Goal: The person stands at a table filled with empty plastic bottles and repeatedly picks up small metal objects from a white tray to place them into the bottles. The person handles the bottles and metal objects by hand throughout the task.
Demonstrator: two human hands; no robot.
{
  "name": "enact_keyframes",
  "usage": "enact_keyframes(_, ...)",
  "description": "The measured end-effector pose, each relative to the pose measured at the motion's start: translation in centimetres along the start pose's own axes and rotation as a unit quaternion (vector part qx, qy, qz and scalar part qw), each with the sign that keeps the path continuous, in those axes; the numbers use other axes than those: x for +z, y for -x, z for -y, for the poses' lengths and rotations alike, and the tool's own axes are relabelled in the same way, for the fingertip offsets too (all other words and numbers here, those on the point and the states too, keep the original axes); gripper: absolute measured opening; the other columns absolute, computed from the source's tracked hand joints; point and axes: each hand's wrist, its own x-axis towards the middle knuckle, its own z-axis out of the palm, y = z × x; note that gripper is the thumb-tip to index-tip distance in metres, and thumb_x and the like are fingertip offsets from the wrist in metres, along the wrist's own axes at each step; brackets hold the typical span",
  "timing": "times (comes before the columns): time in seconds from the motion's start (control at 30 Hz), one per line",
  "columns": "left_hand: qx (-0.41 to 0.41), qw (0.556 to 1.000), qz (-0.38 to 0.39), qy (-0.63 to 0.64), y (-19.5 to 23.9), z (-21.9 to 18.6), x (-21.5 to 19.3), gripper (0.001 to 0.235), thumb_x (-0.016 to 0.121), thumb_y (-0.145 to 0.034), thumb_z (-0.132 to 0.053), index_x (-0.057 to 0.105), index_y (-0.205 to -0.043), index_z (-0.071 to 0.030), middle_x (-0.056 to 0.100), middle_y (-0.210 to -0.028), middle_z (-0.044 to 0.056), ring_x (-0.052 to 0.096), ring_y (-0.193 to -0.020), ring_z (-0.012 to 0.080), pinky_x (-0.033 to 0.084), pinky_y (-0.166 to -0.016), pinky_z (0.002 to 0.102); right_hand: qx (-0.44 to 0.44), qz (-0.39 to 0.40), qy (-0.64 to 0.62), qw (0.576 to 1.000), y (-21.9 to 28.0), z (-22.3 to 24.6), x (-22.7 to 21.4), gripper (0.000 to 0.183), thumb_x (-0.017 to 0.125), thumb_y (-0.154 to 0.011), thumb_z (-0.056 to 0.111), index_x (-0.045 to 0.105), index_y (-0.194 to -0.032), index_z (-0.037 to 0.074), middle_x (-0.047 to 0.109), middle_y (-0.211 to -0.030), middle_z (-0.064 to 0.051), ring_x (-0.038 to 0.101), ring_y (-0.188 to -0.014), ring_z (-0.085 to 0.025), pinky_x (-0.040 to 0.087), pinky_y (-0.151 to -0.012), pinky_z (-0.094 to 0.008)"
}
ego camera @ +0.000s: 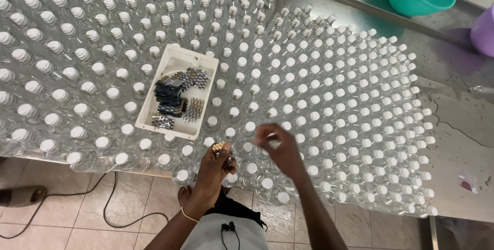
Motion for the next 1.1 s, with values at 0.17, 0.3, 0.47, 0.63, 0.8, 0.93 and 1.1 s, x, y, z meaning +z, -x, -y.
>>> enact_keyframes(0.17,-0.049,0.998,-0.021,-0.024,0.6,0.2,0.5,0.012,0.071,-0.110,-0.021,0.068,-0.109,-0.009,0.063,-0.086,0.004,0.058,-0.078,0.0146,0.051,-0.077,0.034,0.005,0.017,-0.251,0.968,5.2,2.9,5.3,0.054,0.093,-0.083,0.011,0.074,-0.133,0.014,0.073,-0.100,0.000,0.069,-0.087,-0.014,0.066,-0.091,-0.031)
enact_keyframes(0.3,-0.054,0.996,0.060,-0.028,1.1,0.4,-0.2,0.029,0.078,-0.101,-0.036,0.062,-0.101,-0.012,0.063,-0.083,0.004,0.058,-0.070,0.0173,0.049,-0.064,0.035,0.062,-0.034,-0.361,0.930,5.7,2.4,5.7,0.040,0.088,-0.087,-0.002,0.075,-0.124,0.005,0.080,-0.091,-0.009,0.077,-0.082,-0.019,0.066,-0.080,-0.034)
enact_keyframes(0.47,-0.047,0.993,0.090,-0.062,1.1,1.0,-1.2,0.025,0.077,-0.103,-0.032,0.061,-0.100,-0.013,0.058,-0.085,0.003,0.057,-0.075,0.0168,0.048,-0.071,0.036,0.105,-0.034,-0.388,0.915,6.4,0.8,4.9,0.031,0.089,-0.085,-0.005,0.080,-0.114,0.001,0.084,-0.096,-0.015,0.081,-0.094,-0.023,0.069,-0.087,-0.034)
enact_keyframes(0.63,0.005,0.987,0.077,-0.139,1.2,1.1,-0.8,0.020,0.068,-0.108,-0.028,0.065,-0.112,-0.009,0.064,-0.094,0.005,0.059,-0.077,0.0167,0.055,-0.066,0.035,0.104,-0.027,-0.340,0.934,6.5,0.2,4.5,0.025,0.088,-0.087,-0.003,0.084,-0.111,0.004,0.087,-0.100,-0.012,0.083,-0.098,-0.021,0.069,-0.089,-0.032)
enact_keyframes(0.8,0.039,0.990,0.031,-0.135,0.7,1.2,0.3,0.027,0.078,-0.099,-0.030,0.065,-0.107,-0.008,0.064,-0.089,0.006,0.056,-0.074,0.0170,0.053,-0.064,0.035,0.118,-0.059,-0.354,0.926,6.3,1.3,5.1,0.026,0.086,-0.088,0.005,0.082,-0.114,0.005,0.081,-0.101,-0.009,0.078,-0.098,-0.021,0.066,-0.088,-0.036)
enact_keyframes(0.93,0.067,0.990,0.009,-0.123,0.0,2.3,0.6,0.026,0.085,-0.095,-0.022,0.063,-0.098,-0.008,0.068,-0.085,0.007,0.056,-0.069,0.0175,0.052,-0.065,0.034,0.148,-0.102,-0.369,0.912,5.9,0.6,5.8,0.027,0.090,-0.085,0.005,0.081,-0.111,0.004,0.076,-0.085,-0.007,0.071,-0.081,-0.019,0.060,-0.079,-0.035)
enact_keyframes(1.1,0.078,0.993,0.023,-0.089,-1.0,3.1,0.5,0.026,0.084,-0.095,-0.024,0.064,-0.096,-0.008,0.069,-0.086,0.008,0.059,-0.072,0.0184,0.052,-0.062,0.036,0.180,-0.117,-0.379,0.900,4.5,0.1,4.2,0.030,0.093,-0.080,-0.002,0.082,-0.108,0.001,0.083,-0.089,-0.013,0.078,-0.084,-0.021,0.067,-0.080,-0.036)
